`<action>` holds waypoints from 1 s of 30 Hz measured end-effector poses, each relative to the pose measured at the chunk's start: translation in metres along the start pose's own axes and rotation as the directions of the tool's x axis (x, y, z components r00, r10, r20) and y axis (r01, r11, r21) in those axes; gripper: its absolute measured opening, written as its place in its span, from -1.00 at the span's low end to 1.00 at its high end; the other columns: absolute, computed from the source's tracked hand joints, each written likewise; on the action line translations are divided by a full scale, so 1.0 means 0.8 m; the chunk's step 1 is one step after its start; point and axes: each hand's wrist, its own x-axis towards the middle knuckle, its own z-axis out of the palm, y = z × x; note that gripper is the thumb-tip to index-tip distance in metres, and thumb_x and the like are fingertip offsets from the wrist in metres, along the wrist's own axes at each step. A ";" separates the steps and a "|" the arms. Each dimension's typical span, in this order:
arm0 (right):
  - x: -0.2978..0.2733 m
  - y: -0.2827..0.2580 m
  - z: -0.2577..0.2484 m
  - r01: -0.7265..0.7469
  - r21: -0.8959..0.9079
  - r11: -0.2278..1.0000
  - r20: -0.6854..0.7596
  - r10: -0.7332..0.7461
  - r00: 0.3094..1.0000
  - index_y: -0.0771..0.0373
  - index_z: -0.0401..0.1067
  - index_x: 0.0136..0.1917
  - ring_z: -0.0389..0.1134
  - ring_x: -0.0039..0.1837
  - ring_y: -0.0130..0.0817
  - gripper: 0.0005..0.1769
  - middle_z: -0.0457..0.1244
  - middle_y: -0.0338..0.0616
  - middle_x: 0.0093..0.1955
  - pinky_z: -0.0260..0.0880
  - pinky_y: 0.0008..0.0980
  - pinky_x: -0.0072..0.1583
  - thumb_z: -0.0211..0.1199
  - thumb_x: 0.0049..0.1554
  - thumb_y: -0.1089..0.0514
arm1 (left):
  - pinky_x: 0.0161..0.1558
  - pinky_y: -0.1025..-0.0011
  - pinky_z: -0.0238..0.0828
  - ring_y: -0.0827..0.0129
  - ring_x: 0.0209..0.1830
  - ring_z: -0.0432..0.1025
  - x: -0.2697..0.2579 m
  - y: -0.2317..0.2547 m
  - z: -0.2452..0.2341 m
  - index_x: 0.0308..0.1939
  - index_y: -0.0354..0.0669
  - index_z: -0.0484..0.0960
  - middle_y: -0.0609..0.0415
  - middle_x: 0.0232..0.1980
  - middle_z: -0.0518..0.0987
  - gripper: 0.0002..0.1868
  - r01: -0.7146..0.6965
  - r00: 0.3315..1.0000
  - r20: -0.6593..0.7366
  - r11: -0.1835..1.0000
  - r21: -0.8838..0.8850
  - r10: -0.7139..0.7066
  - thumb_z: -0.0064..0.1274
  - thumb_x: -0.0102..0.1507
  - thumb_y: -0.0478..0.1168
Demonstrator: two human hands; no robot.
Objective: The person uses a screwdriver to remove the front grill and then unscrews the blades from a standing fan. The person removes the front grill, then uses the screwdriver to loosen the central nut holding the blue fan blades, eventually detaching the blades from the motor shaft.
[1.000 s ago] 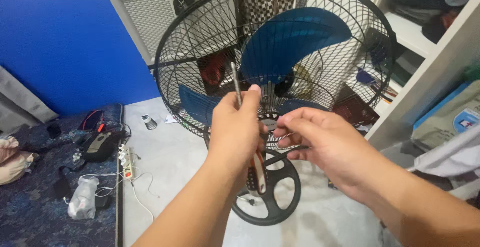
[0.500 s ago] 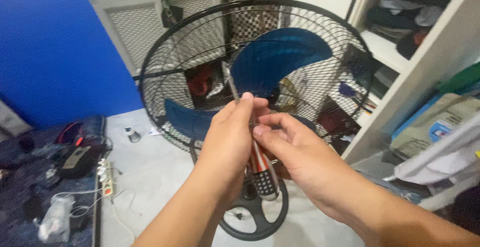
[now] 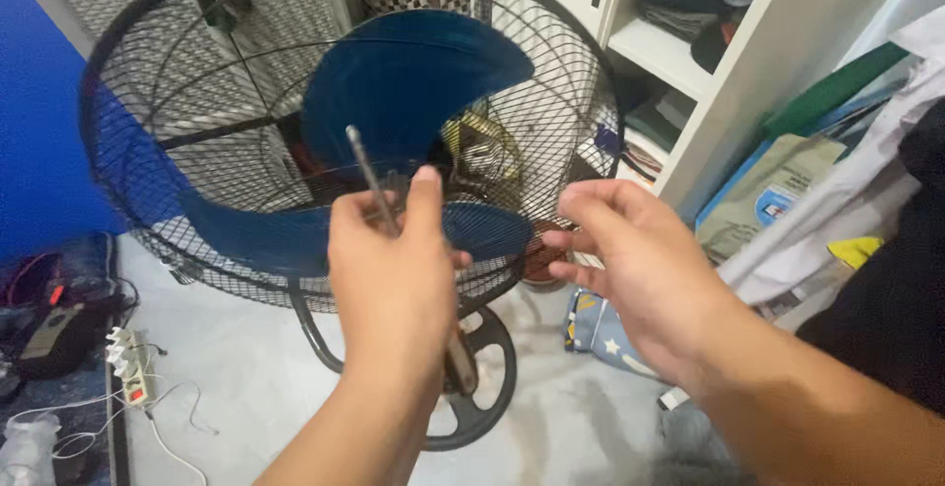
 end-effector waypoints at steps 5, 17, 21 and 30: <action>0.067 -0.012 -0.045 -0.034 -0.020 0.999 0.003 0.034 0.999 0.15 0.40 0.05 0.34 -0.01 -0.36 -0.80 0.31 -0.22 -0.07 0.37 -0.30 0.00 0.19 0.17 0.09 | -0.50 0.34 0.36 0.35 -0.52 0.45 0.004 -0.005 0.045 0.03 -0.23 0.44 -0.06 -0.30 0.57 -0.55 -0.023 0.993 -0.118 1.000 0.003 0.023 0.15 0.25 0.00; 0.113 -0.046 -0.068 0.436 -0.251 0.864 0.094 -0.426 0.900 0.16 0.49 0.09 0.34 0.07 -0.54 -0.77 0.37 -0.32 0.00 0.28 -0.47 0.03 0.18 0.21 0.06 | -0.03 0.24 0.45 0.06 -0.07 0.50 -0.040 0.016 0.067 -0.02 -0.25 0.55 -0.10 0.02 0.55 -0.65 -0.611 0.755 0.022 0.691 0.387 0.655 0.17 0.28 -0.07; 0.115 -0.057 -0.056 0.500 -0.152 0.853 0.240 -0.459 0.856 0.12 0.52 0.11 0.29 -0.03 -0.53 -0.76 0.36 -0.34 -0.02 0.32 -0.50 0.04 0.17 0.22 0.04 | -0.01 0.13 0.47 -0.10 0.01 0.53 -0.035 0.042 0.084 0.11 -0.21 0.50 -0.13 0.23 0.49 -0.62 -0.836 0.528 0.176 0.472 0.279 0.831 0.12 0.25 -0.16; 0.107 -0.065 -0.045 0.213 -0.175 0.961 0.220 -0.173 0.960 0.14 0.47 0.10 0.28 -0.17 -0.28 -0.81 0.34 -0.21 -0.05 0.33 -0.19 -0.16 0.15 0.31 0.05 | -0.03 -0.03 0.47 -0.14 0.06 0.51 -0.008 0.078 0.109 -0.13 -0.14 0.62 -0.14 0.18 0.47 -0.84 -0.698 0.679 0.474 0.292 0.654 0.561 0.14 0.25 -0.20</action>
